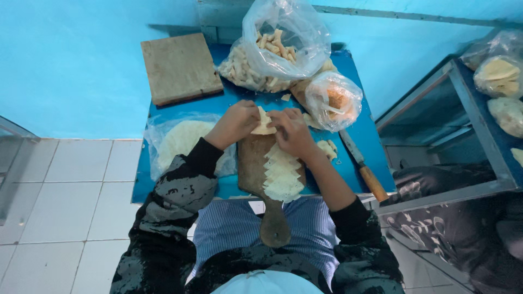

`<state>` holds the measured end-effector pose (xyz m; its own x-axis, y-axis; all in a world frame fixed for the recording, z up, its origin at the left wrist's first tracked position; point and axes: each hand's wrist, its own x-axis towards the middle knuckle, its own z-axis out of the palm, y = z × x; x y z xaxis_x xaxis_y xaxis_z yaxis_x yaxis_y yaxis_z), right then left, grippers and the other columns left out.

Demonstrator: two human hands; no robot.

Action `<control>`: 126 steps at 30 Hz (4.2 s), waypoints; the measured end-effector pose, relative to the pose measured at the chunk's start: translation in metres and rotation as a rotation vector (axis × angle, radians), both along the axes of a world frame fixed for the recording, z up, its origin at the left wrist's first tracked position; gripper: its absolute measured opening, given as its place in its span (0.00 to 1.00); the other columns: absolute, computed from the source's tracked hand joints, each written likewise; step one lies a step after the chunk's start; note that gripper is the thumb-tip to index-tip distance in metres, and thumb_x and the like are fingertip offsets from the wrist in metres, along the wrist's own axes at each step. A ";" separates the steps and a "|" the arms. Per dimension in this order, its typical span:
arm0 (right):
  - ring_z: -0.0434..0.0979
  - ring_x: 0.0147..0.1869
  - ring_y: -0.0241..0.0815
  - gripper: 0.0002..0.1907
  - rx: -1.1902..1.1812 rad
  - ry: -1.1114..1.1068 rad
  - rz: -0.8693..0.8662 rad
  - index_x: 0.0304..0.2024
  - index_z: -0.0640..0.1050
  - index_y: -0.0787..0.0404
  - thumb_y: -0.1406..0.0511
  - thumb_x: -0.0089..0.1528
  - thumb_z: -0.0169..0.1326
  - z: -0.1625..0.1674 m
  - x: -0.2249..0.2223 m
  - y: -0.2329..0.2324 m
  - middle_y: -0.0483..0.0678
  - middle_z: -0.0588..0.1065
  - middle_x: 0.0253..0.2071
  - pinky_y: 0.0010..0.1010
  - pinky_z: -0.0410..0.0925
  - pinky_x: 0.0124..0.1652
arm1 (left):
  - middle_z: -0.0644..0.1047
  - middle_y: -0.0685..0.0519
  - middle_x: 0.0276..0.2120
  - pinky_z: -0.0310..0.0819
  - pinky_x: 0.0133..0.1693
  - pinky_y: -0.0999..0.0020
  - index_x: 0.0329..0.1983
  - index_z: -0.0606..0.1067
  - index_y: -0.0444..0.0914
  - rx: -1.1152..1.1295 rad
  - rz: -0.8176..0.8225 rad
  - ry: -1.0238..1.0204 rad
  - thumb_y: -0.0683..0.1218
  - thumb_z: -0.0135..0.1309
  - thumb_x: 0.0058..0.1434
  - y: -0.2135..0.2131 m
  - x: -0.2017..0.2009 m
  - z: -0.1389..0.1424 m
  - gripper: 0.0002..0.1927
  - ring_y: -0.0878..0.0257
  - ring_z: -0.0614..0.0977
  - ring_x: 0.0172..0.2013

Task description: The person folds thin dough pieces one at a time into triangular shapes on a wooden board, pressing and stacking the folded pieces, and occasionally reaches into a plastic bag to grab more dough pieces. A knife and wrapped dough rounds sit on the blue work table.

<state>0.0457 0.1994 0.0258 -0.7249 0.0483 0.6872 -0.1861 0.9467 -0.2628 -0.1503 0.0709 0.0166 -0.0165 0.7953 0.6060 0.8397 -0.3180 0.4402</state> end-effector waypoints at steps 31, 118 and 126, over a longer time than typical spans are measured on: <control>0.74 0.58 0.52 0.32 -0.034 -0.027 0.008 0.61 0.71 0.58 0.76 0.52 0.54 0.005 0.002 -0.004 0.46 0.79 0.54 0.47 0.61 0.59 | 0.80 0.47 0.32 0.75 0.35 0.62 0.36 0.79 0.36 0.082 0.191 -0.304 0.45 0.62 0.61 0.008 0.006 -0.002 0.07 0.54 0.83 0.34; 0.78 0.55 0.40 0.30 -1.097 0.117 -0.195 0.62 0.65 0.61 0.77 0.59 0.59 -0.002 0.141 -0.133 0.50 0.75 0.52 0.31 0.76 0.48 | 0.82 0.48 0.44 0.81 0.43 0.71 0.56 0.75 0.29 -0.117 -0.150 -1.227 0.37 0.53 0.67 -0.099 0.181 -0.052 0.14 0.67 0.84 0.43; 0.81 0.48 0.38 0.34 -1.207 0.088 -0.145 0.65 0.66 0.62 0.77 0.58 0.62 -0.024 0.142 -0.126 0.51 0.78 0.43 0.27 0.75 0.47 | 0.83 0.48 0.31 0.79 0.31 0.68 0.45 0.79 0.33 -0.208 0.261 -0.807 0.41 0.60 0.63 -0.114 0.193 -0.025 0.09 0.63 0.87 0.31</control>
<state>0.1873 0.0735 0.0016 -0.6127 0.7668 0.1912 -0.1608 0.1158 -0.9802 0.0424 -0.0429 -0.0088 -0.5751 0.7994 0.1735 0.2813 -0.0059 0.9596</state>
